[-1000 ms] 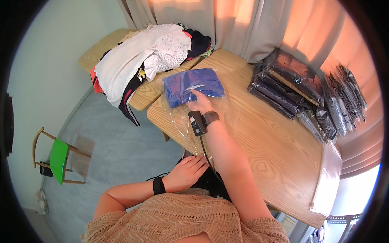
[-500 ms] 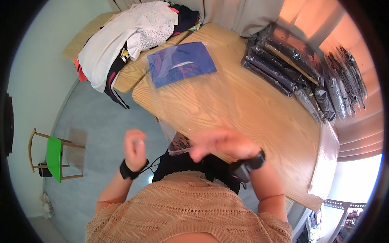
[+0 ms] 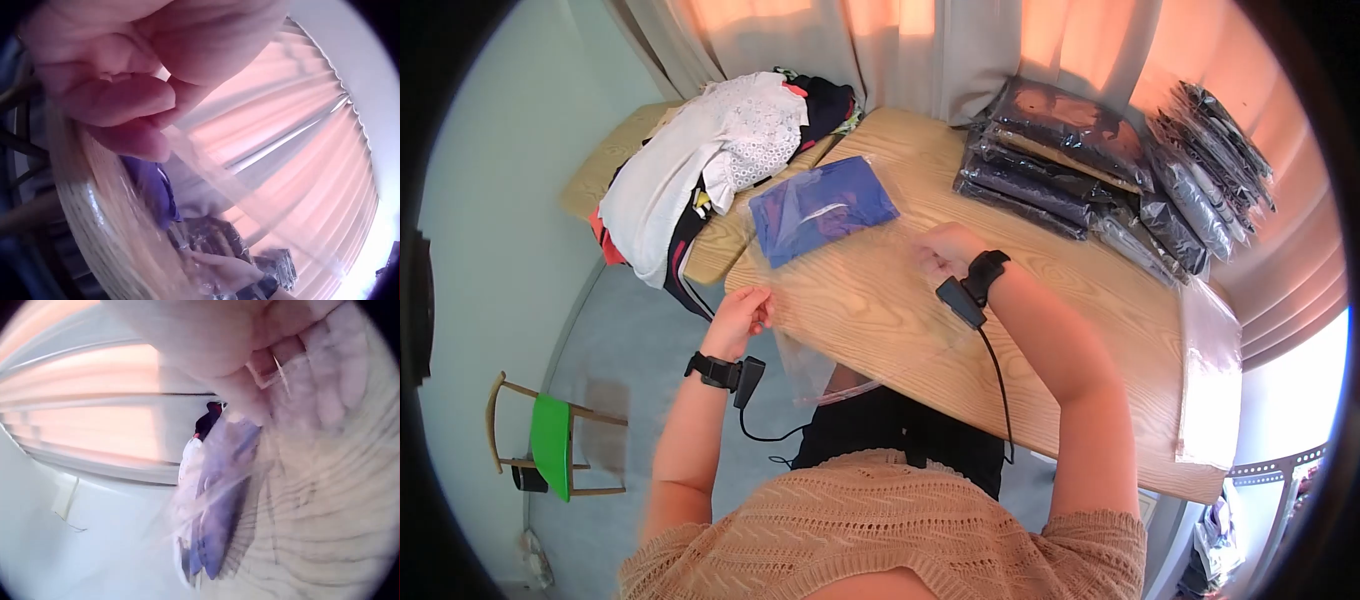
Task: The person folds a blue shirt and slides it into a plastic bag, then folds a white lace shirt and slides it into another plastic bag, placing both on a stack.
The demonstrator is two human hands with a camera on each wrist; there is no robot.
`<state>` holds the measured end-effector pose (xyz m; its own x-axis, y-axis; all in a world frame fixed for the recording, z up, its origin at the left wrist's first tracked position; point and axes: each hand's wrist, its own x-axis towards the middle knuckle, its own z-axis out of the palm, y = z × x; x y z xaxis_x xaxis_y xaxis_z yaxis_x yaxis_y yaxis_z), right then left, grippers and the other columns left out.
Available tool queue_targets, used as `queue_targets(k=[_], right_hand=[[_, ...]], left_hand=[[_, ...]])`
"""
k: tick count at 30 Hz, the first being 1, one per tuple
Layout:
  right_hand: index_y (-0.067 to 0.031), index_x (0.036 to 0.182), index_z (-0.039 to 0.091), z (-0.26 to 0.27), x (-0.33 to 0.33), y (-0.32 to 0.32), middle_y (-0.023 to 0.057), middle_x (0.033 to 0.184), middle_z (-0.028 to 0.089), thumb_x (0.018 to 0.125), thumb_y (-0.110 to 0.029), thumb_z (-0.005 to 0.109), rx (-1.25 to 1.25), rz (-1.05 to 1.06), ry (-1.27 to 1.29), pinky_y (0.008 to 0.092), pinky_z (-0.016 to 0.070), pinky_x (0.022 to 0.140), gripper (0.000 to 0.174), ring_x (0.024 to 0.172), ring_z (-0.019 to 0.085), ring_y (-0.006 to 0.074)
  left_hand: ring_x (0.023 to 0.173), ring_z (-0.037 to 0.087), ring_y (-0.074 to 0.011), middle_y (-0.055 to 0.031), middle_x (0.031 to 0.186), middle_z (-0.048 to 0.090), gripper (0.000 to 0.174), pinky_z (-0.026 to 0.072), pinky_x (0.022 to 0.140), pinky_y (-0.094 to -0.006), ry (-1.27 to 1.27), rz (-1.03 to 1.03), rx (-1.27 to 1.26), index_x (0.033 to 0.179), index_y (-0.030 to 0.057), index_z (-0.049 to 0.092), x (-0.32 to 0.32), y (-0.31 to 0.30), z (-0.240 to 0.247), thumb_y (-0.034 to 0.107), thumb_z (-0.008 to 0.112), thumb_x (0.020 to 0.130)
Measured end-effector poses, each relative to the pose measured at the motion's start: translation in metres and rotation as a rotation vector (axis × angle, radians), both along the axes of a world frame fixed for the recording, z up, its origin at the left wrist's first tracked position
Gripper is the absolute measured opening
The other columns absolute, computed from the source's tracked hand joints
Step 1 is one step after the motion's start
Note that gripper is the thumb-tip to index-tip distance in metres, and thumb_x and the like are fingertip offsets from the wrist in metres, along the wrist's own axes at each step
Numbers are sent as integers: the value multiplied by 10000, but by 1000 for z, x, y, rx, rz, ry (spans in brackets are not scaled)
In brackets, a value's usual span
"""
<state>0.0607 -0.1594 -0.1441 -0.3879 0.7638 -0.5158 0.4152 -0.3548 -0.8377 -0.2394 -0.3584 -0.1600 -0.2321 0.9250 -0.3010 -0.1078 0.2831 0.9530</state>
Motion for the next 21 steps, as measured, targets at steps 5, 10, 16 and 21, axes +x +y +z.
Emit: queue_targets(k=[5,10,16,21], right_hand=[[-44,857,623,-7,38,-9,35,765,621,873,-247,610,-25,59,17,241,451,541,204,606,571,140],[-53,787,629,12,79,-63,35,696,610,871,-243,606,-134,153,-49,226,455,537,209,594,576,115],[-40,1139,532,9,109,-84,177,1170,555,759,-149,678,1055,275,-525,392,476,842,421,1012,572,291],[-158,1418,268,19,82,-85,198,1441,275,747,-144,693,966,598,-557,439,334,1046,794,1289,338,360]], left_hand=[[532,510,-69,23,611,539,204,344,459,-201,1,43,18,726,104,540,-13,-22,-11,222,524,892],[519,502,-63,36,586,531,237,358,483,-197,111,-88,9,739,106,557,-18,-58,-22,262,513,912],[1073,511,-249,-123,1219,495,440,437,834,-348,1198,-93,648,1173,87,539,-18,-61,-9,79,671,754],[1264,399,-311,-94,1389,415,538,361,980,-413,1559,-472,794,1234,104,529,-10,-38,4,74,690,722]])
